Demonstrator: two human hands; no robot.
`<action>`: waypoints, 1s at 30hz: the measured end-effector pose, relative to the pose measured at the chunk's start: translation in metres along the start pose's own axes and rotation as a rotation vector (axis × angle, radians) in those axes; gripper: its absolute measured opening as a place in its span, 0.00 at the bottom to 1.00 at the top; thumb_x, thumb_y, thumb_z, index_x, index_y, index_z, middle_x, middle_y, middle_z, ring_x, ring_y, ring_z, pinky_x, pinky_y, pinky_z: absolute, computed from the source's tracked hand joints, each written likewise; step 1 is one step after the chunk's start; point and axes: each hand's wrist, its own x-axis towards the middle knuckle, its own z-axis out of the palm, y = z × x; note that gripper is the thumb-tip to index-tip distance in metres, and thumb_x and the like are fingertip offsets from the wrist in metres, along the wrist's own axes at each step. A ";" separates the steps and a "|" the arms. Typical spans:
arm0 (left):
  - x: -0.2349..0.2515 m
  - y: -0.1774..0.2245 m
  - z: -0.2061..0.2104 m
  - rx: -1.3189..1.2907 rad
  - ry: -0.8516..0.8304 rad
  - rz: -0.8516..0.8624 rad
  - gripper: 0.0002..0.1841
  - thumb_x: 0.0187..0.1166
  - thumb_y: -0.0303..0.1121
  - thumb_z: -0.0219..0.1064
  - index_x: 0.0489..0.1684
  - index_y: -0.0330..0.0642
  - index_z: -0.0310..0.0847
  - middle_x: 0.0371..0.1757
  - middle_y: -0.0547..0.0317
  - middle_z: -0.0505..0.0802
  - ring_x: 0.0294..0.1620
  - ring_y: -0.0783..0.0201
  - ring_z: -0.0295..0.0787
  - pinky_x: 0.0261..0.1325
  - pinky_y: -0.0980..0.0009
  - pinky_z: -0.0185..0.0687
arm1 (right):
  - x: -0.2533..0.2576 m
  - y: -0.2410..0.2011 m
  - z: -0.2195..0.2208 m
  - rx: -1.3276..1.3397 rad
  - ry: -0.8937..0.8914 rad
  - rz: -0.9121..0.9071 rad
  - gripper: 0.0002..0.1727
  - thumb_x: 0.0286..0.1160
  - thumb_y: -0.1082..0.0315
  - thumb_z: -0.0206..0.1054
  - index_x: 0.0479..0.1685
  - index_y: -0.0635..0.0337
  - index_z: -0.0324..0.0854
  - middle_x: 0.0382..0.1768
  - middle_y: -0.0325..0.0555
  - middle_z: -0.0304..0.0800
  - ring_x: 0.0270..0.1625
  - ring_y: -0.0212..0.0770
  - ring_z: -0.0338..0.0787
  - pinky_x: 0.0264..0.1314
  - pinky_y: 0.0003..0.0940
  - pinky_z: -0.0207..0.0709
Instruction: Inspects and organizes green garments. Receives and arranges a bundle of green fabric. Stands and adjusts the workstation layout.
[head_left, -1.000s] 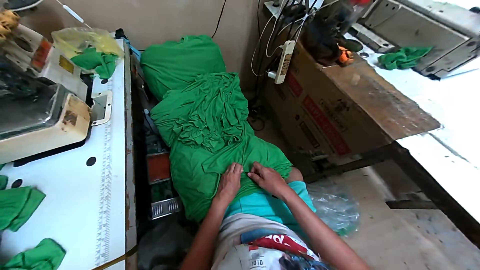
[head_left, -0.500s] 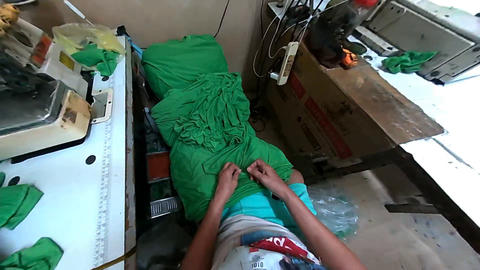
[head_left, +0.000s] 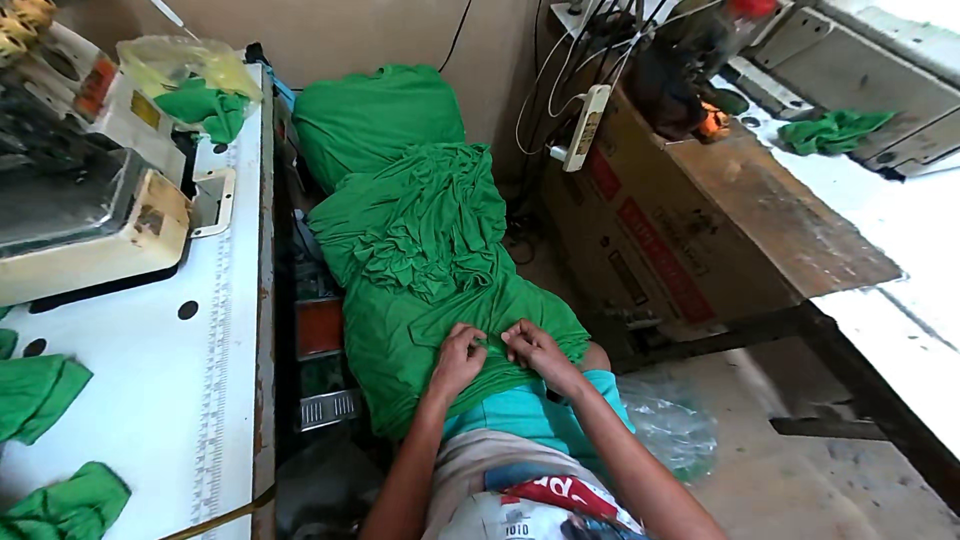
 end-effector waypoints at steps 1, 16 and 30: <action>0.001 0.000 0.000 0.016 -0.012 0.003 0.14 0.82 0.29 0.59 0.57 0.31 0.86 0.66 0.41 0.85 0.51 0.59 0.88 0.53 0.69 0.85 | 0.000 0.000 0.000 0.030 0.004 0.000 0.10 0.89 0.65 0.57 0.51 0.64 0.74 0.27 0.37 0.81 0.24 0.28 0.78 0.29 0.23 0.73; -0.003 -0.005 0.013 -0.047 0.184 0.046 0.12 0.89 0.30 0.57 0.54 0.32 0.85 0.64 0.40 0.84 0.53 0.58 0.89 0.53 0.66 0.88 | 0.007 -0.021 0.008 -0.617 -0.137 0.075 0.19 0.89 0.55 0.59 0.60 0.63 0.78 0.43 0.54 0.88 0.48 0.52 0.89 0.57 0.55 0.80; -0.005 0.001 0.013 0.050 0.180 -0.076 0.15 0.87 0.33 0.60 0.55 0.28 0.84 0.54 0.40 0.89 0.49 0.54 0.90 0.59 0.61 0.85 | 0.002 0.001 0.000 -0.119 -0.042 -0.034 0.11 0.85 0.63 0.62 0.49 0.64 0.76 0.27 0.38 0.80 0.28 0.30 0.79 0.35 0.28 0.75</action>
